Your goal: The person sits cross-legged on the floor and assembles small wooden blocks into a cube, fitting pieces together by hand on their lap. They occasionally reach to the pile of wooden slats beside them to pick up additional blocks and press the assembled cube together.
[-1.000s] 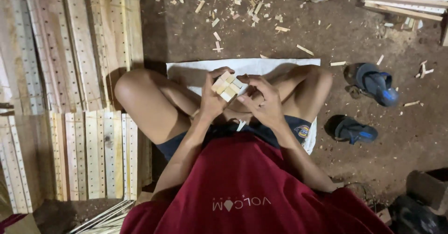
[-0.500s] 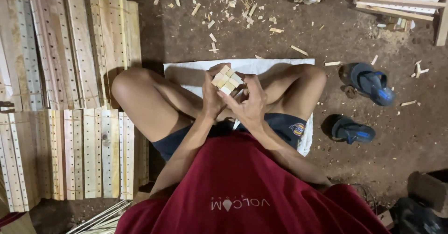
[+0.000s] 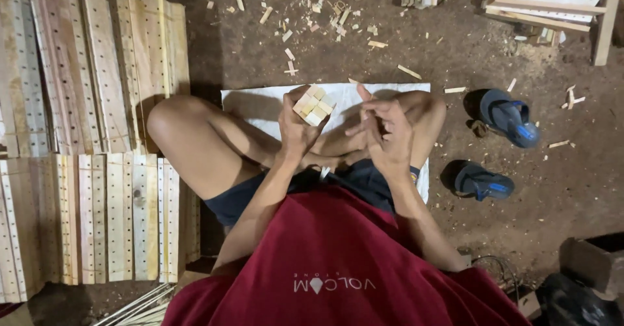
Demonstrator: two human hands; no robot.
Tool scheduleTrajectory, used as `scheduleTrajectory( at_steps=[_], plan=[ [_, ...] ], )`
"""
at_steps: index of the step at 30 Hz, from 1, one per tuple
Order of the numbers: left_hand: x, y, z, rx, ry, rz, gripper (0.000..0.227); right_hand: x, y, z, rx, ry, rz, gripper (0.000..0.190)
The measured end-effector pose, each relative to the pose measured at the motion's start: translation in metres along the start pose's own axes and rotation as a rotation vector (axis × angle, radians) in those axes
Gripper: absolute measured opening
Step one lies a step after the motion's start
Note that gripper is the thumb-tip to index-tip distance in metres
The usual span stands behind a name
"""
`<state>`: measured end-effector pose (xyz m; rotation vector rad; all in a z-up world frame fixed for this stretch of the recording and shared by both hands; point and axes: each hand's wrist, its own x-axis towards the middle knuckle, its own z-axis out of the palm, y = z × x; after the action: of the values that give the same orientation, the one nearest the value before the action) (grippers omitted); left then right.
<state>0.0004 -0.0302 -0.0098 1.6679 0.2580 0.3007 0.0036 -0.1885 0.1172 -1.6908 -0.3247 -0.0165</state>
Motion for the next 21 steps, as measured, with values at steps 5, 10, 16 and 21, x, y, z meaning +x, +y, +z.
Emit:
scheduleTrajectory(
  at_steps=[5, 10, 16, 21],
  plan=[
    [0.004, 0.001, 0.004, 0.031, -0.027, 0.017, 0.061, 0.002, -0.015, 0.012, -0.160, 0.091, 0.039, 0.028],
    [0.002, -0.015, 0.005, -0.005, -0.060, 0.163, 0.063, 0.008, -0.026, 0.015, -0.492, -0.117, -0.071, 0.035],
    [-0.001, -0.003, 0.011, -0.012, -0.041, 0.359, 0.055, 0.014, -0.009, 0.024, -0.617, -0.179, -0.164, 0.039],
    [0.002, -0.021, 0.017, -0.009, -0.043, 0.448, 0.047, 0.038, -0.020, 0.025, -0.793, -0.303, -0.245, 0.043]
  ],
)
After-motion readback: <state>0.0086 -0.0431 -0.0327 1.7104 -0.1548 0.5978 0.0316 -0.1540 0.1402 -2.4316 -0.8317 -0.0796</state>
